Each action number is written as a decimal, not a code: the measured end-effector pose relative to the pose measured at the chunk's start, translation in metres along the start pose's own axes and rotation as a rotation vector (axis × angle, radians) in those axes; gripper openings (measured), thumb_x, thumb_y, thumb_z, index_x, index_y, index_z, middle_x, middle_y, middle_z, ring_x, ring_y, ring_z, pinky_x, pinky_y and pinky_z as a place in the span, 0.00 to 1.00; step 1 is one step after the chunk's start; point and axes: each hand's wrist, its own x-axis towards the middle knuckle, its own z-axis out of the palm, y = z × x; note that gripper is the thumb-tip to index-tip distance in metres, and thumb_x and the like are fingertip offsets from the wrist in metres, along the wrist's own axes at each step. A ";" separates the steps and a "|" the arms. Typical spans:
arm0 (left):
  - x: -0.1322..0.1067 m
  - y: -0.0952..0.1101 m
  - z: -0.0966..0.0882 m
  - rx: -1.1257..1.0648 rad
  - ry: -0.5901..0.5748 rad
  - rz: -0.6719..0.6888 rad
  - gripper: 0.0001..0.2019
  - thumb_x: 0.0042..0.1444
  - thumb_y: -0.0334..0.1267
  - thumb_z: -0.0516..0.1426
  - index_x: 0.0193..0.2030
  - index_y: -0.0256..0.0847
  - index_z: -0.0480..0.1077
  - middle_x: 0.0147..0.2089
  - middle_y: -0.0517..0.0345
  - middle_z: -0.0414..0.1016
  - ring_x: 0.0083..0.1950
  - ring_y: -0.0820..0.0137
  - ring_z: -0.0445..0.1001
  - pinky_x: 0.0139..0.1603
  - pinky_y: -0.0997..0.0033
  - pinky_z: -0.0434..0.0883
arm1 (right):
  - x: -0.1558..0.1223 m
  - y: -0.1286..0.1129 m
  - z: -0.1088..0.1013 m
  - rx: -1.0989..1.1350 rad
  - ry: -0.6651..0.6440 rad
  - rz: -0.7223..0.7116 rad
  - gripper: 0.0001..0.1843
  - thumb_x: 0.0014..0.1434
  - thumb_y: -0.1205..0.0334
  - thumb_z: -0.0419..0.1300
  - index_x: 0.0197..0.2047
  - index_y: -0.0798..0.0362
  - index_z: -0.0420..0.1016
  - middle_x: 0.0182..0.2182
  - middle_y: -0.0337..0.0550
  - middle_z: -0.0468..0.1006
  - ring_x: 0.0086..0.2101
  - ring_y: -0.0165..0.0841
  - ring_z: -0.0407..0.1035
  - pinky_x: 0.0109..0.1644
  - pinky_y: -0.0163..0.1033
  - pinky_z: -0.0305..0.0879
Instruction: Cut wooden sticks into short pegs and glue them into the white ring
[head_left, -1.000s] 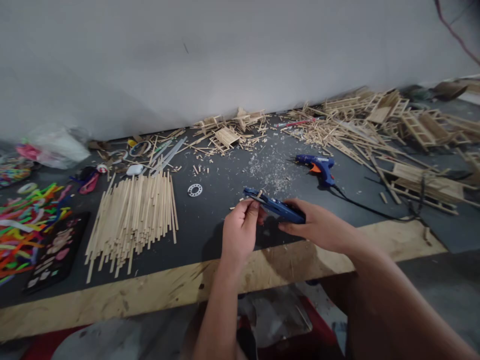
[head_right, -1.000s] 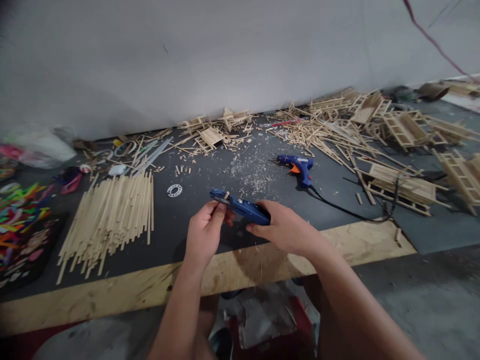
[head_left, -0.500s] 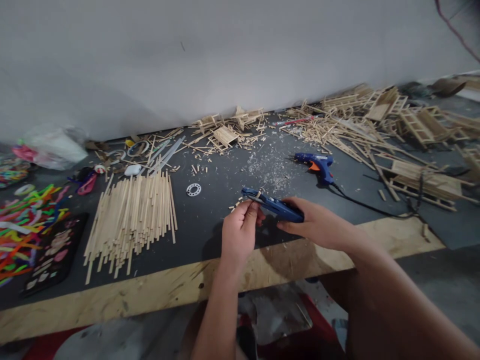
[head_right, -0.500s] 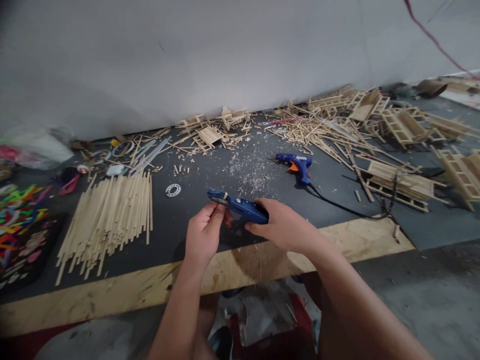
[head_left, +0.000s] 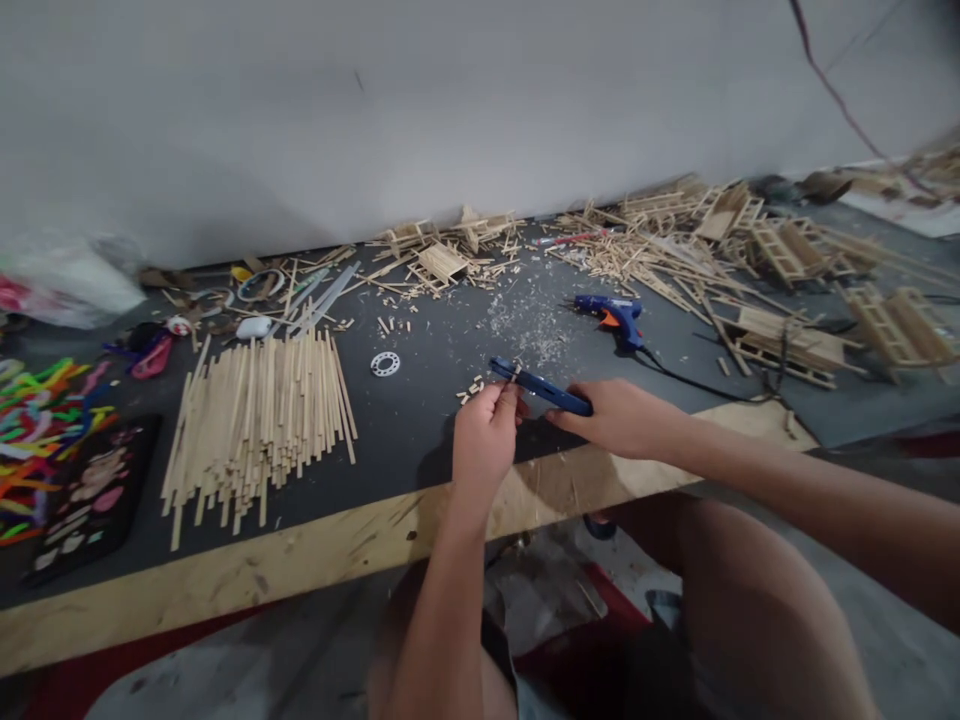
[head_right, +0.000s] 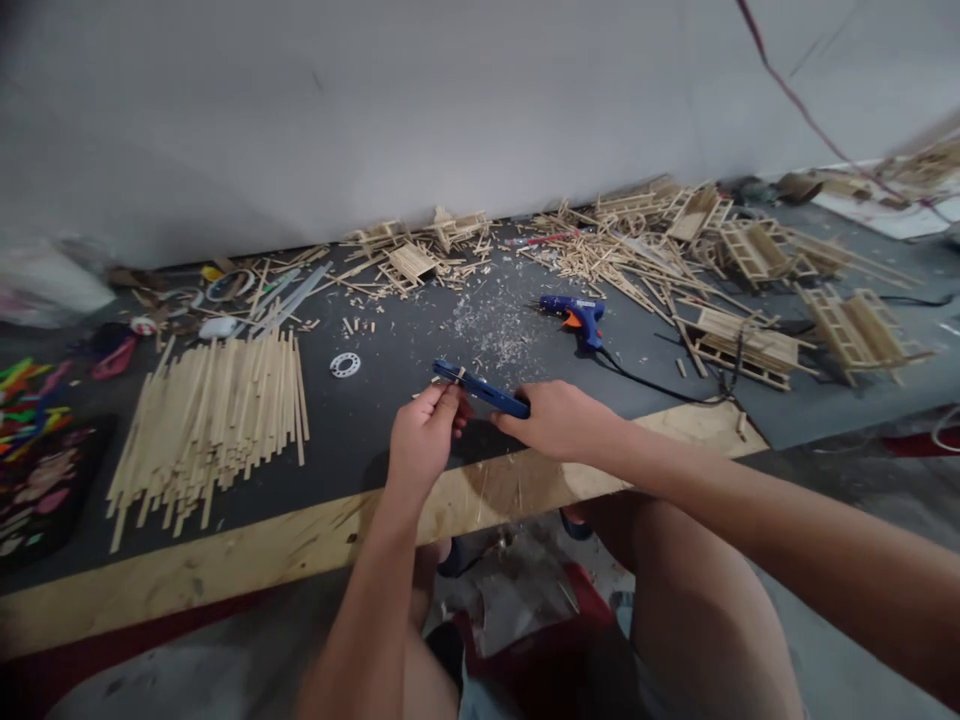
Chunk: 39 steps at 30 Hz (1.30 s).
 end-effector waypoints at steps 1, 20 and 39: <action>-0.002 0.000 0.002 0.018 -0.006 -0.005 0.15 0.58 0.46 0.48 0.33 0.39 0.71 0.26 0.57 0.74 0.27 0.71 0.70 0.29 0.74 0.64 | -0.003 0.001 0.001 -0.013 -0.019 0.008 0.24 0.55 0.40 0.48 0.28 0.52 0.73 0.23 0.47 0.75 0.26 0.37 0.68 0.27 0.37 0.50; -0.017 -0.009 -0.009 0.113 -0.076 -0.055 0.18 0.58 0.50 0.46 0.33 0.40 0.71 0.26 0.57 0.75 0.24 0.72 0.67 0.27 0.73 0.60 | -0.023 0.024 0.016 -0.035 -0.125 0.119 0.24 0.56 0.44 0.46 0.34 0.51 0.76 0.25 0.46 0.74 0.28 0.38 0.68 0.28 0.37 0.53; 0.007 -0.021 -0.057 0.345 0.075 -0.018 0.15 0.57 0.45 0.51 0.45 0.41 0.73 0.42 0.52 0.78 0.39 0.66 0.75 0.40 0.69 0.69 | -0.022 0.034 0.013 0.101 -0.185 0.199 0.21 0.56 0.44 0.47 0.32 0.50 0.73 0.26 0.44 0.75 0.28 0.36 0.69 0.28 0.36 0.55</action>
